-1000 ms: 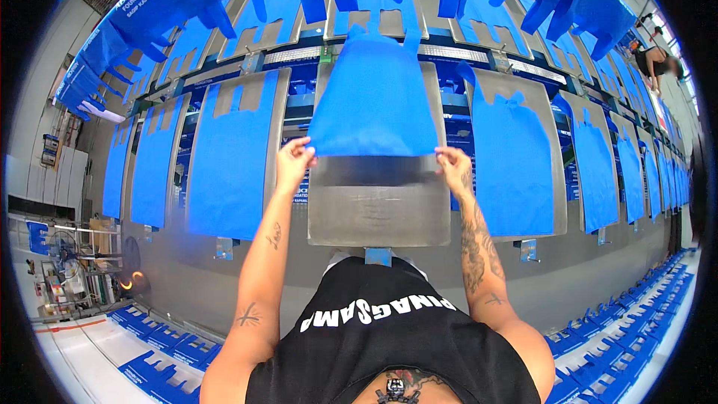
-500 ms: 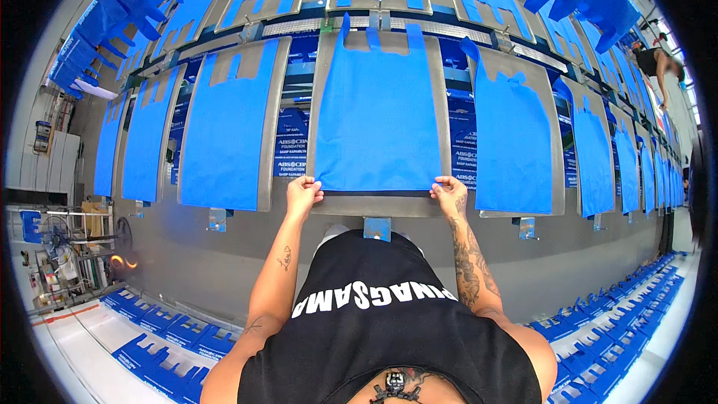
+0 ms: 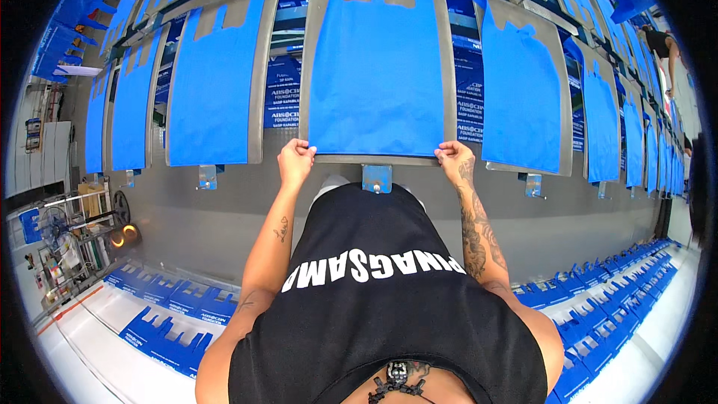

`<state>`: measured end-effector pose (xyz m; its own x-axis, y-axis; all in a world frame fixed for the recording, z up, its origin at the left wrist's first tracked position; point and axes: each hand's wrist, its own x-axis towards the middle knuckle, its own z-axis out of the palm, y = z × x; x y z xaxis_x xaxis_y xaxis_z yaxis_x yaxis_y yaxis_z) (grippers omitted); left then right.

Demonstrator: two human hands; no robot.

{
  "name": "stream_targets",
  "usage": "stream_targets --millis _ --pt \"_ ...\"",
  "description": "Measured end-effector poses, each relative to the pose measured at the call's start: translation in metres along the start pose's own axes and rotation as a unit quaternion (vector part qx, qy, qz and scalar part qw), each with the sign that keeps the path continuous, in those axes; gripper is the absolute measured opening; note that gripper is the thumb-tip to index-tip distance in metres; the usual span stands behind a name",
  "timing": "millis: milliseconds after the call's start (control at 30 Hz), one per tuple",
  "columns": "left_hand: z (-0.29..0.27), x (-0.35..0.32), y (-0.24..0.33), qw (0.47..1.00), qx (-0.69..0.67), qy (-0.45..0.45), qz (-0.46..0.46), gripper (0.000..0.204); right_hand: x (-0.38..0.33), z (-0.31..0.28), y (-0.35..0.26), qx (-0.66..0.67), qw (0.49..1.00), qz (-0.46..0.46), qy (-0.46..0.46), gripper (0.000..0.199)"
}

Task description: The person repeatedly picks up blue rectangular sheets and places them onto gray rectangular boards mounted on a wall rack. They smooth each sheet with both hands to ensure it adheres flatly, then move to the next board in sequence. The process is continuous and repetitive throughout the clip.

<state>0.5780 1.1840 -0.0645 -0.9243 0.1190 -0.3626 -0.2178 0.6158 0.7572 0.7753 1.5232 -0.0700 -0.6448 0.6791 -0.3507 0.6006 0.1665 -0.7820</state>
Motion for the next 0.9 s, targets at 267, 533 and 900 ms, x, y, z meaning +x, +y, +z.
stream_targets --millis 267,533,900 --pt "-0.001 -0.005 -0.014 0.997 0.073 0.011 0.018 0.023 -0.011 0.001 0.011 -0.004 1.000 -0.004 0.011 0.020" --pt "-0.004 -0.016 -0.001 0.992 0.119 0.016 0.040 0.027 -0.017 0.000 0.016 -0.028 0.999 -0.008 0.011 0.023" --pt "-0.006 0.003 0.029 0.972 0.228 -0.055 0.015 0.053 0.003 0.003 -0.026 -0.157 0.987 0.019 0.002 0.047"
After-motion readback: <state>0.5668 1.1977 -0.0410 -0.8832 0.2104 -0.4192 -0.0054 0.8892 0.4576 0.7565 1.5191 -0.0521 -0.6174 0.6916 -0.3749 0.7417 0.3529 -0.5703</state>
